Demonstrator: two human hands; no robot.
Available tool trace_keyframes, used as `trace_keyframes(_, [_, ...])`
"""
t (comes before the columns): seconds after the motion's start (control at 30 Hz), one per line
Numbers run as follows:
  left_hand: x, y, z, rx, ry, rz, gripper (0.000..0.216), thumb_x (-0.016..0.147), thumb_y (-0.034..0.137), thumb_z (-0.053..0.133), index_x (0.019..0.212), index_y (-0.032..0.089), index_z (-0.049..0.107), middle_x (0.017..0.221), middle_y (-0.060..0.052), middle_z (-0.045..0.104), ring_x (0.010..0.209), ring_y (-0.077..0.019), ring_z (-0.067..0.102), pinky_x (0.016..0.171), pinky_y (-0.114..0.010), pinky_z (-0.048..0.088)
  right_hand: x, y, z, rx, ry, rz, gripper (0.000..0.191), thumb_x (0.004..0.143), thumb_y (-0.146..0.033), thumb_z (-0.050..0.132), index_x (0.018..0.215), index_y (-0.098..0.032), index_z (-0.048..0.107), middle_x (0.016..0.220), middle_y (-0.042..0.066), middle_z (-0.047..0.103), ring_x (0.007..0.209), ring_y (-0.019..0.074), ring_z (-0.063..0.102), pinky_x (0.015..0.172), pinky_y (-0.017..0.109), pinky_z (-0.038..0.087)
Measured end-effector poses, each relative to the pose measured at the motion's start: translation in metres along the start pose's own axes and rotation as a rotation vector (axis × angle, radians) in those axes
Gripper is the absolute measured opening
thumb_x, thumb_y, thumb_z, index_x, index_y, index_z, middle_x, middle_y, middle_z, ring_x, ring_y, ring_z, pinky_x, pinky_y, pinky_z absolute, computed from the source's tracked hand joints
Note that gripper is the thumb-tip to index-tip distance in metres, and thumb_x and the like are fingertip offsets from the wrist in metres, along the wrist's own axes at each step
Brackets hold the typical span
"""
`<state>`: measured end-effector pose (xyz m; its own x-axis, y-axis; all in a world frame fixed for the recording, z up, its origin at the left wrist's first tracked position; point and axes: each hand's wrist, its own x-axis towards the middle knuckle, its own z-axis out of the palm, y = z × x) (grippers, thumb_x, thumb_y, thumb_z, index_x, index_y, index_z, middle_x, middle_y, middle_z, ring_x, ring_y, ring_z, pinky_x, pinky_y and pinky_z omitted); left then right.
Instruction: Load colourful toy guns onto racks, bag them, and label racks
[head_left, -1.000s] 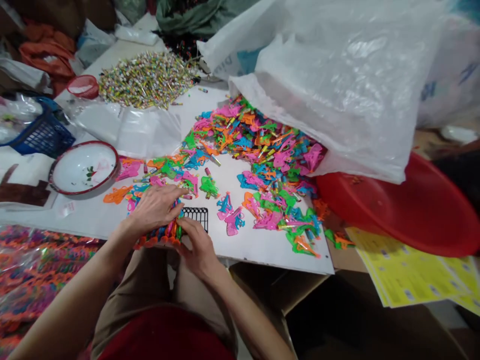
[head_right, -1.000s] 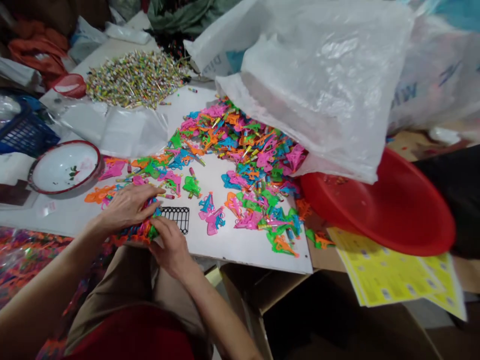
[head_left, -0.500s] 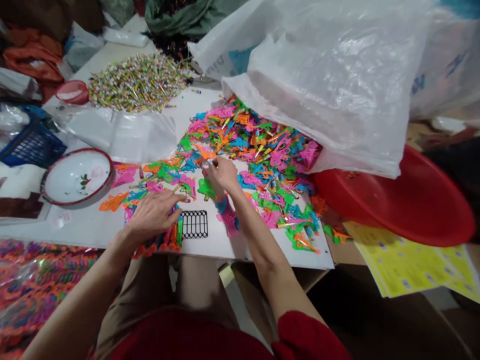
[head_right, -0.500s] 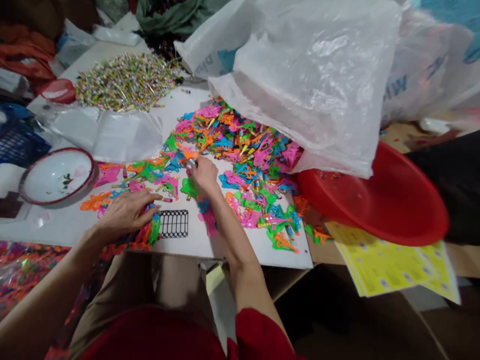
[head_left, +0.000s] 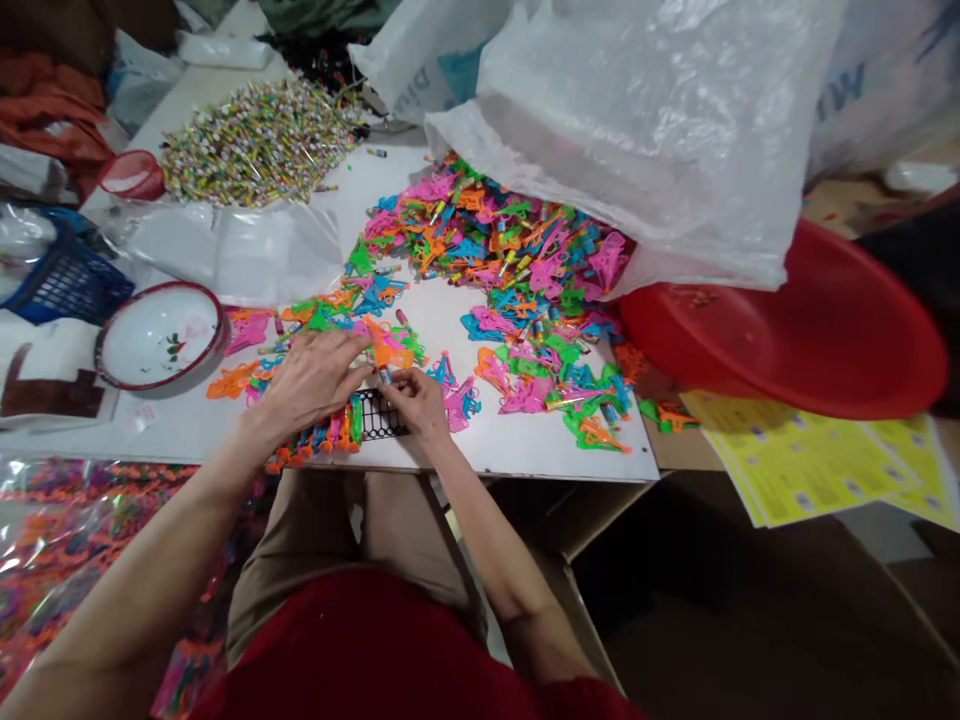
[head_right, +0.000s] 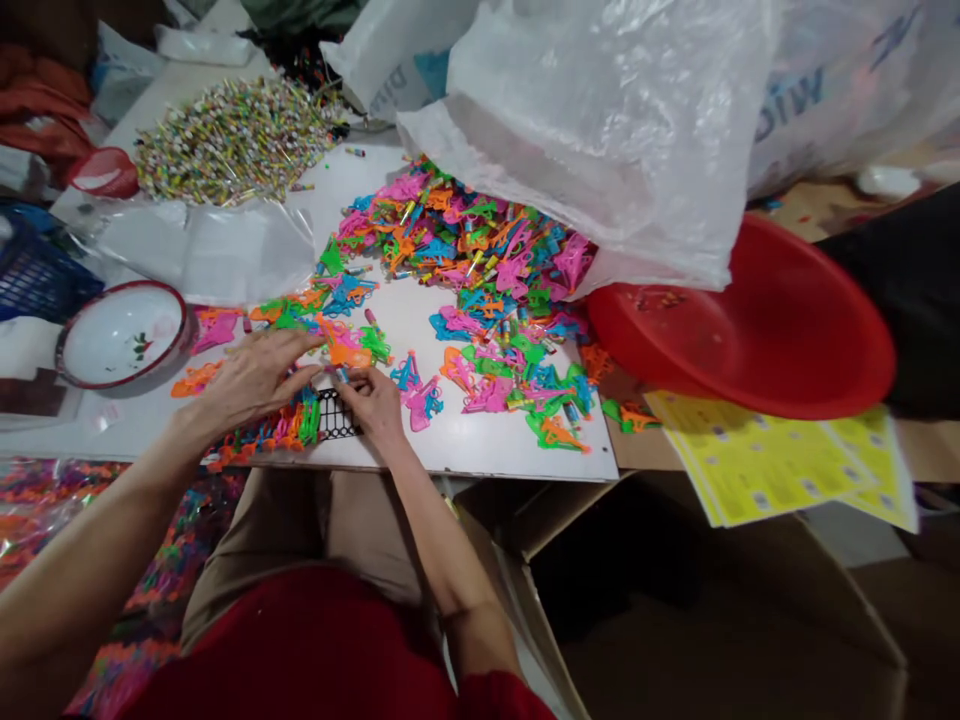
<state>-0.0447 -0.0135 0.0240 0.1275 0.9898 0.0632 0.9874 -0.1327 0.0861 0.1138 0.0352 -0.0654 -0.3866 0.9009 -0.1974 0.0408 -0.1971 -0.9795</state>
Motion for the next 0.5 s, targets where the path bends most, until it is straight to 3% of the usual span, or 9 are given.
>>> trace_keyframes(0.13, [0.002, -0.001, 0.013, 0.013, -0.118, -0.031, 0.038, 0.095, 0.027, 0.035, 0.12, 0.015, 0.061, 0.106, -0.012, 0.07, 0.1, -0.0266, 0.065, 0.086, -0.039, 0.049, -0.005, -0.01, -0.009, 0.036, 0.032, -0.148, 0.031, 0.067, -0.043, 0.072, 0.085, -0.018, 0.066, 0.073, -0.002, 0.061, 0.063, 0.0118, 0.053, 0.059, 0.025, 0.045])
trace_keyframes(0.23, [0.001, 0.0, 0.014, -0.019, -0.108, -0.04, 0.04, 0.095, 0.028, 0.033, 0.123, 0.016, 0.059, 0.111, -0.012, 0.069, 0.101, -0.0268, 0.066, 0.084, -0.038, 0.05, -0.007, 0.004, -0.002, -0.045, -0.066, -0.119, 0.025, 0.07, -0.039, 0.069, 0.083, -0.018, 0.065, 0.072, -0.001, 0.062, 0.066, 0.0142, 0.056, 0.063, 0.027, 0.048])
trace_keyframes(0.33, [0.001, 0.002, 0.008, -0.062, -0.099, -0.06, 0.044, 0.097, 0.039, 0.033, 0.126, 0.016, 0.057, 0.11, -0.011, 0.07, 0.099, -0.0268, 0.066, 0.083, -0.037, 0.049, -0.002, 0.027, 0.012, -0.153, -0.154, -0.091, 0.02, 0.075, -0.033, 0.062, 0.087, -0.017, 0.064, 0.071, -0.001, 0.062, 0.065, 0.0146, 0.057, 0.063, 0.027, 0.048])
trace_keyframes(0.5, [0.002, 0.003, 0.002, -0.085, -0.138, -0.063, 0.065, 0.089, 0.061, 0.045, 0.136, 0.015, 0.048, 0.097, -0.01, 0.071, 0.089, -0.0268, 0.067, 0.076, -0.034, 0.048, 0.017, 0.039, 0.021, -0.396, -0.333, -0.34, 0.021, 0.076, -0.015, 0.055, 0.095, -0.018, 0.064, 0.097, 0.006, 0.068, 0.091, 0.018, 0.064, 0.081, 0.028, 0.05])
